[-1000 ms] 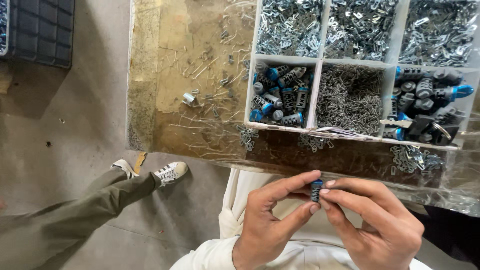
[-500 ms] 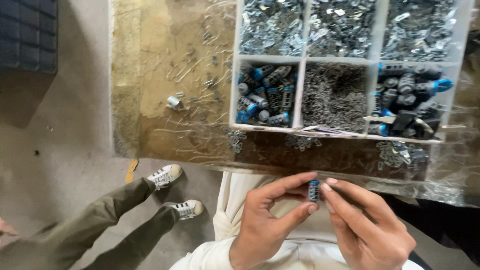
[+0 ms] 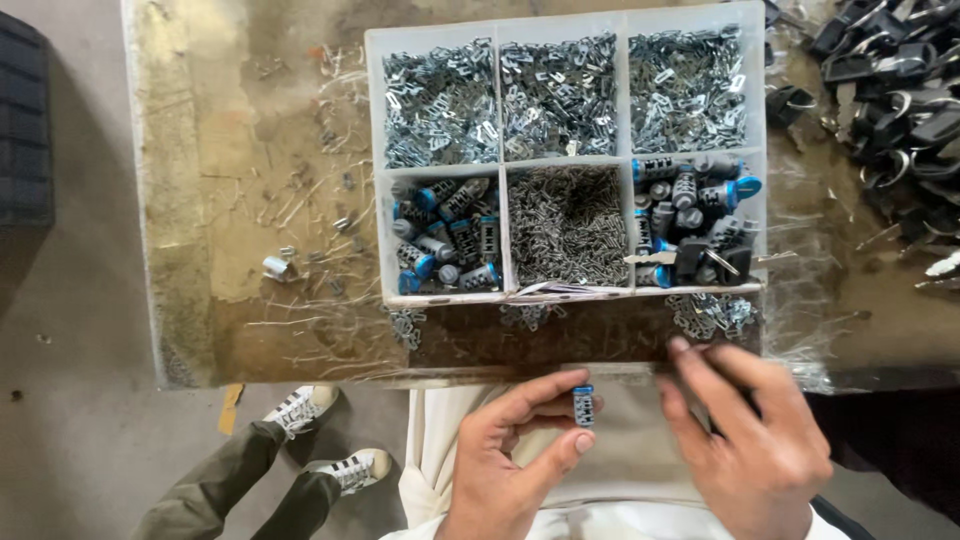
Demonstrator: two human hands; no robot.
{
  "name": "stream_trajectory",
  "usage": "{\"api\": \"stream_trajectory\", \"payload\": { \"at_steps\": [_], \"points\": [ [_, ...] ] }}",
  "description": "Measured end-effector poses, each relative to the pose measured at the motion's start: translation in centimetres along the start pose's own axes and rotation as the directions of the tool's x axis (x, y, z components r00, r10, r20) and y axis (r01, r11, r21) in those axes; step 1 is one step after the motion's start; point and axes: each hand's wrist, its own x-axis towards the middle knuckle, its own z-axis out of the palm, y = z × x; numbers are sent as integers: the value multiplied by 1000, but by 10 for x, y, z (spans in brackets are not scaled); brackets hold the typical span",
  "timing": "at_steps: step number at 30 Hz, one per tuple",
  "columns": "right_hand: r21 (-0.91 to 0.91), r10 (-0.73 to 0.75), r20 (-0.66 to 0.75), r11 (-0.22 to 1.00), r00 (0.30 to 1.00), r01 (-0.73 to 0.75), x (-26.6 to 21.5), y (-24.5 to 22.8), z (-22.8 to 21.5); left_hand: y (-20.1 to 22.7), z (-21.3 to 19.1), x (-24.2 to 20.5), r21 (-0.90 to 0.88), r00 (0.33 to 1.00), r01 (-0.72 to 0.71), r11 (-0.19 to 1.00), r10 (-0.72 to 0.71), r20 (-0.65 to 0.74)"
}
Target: The person repeatedly picks small metal key blanks from a compartmentalized tray and attaches them to blue cylindrical key bodies. They handle each unit one at a time, aligning and pressing the parts together, then placing the assembled units back into the tray.
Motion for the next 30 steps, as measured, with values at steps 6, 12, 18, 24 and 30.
{"api": "stream_trajectory", "payload": {
  "at_steps": [6,12,18,24,30],
  "points": [
    [175,61,46,982,997,-68,-6,2,0,0,6,2,-8,999,-25,1000,25,42],
    [415,123,228,885,966,-210,-19,-6,8,7,12,0,-27,996,-82,996,82,25],
    [555,207,282,761,937,-335,-19,-7,2,16,11,-3,-4,1000,-24,1000,24,4],
    [607,176,299,724,938,-329,-18,-15,4,23,10,-3,28,992,-120,992,119,32],
    [474,173,212,842,962,-256,-13,-25,10,25,7,-3,105,989,-145,984,141,46]
  ]
}}
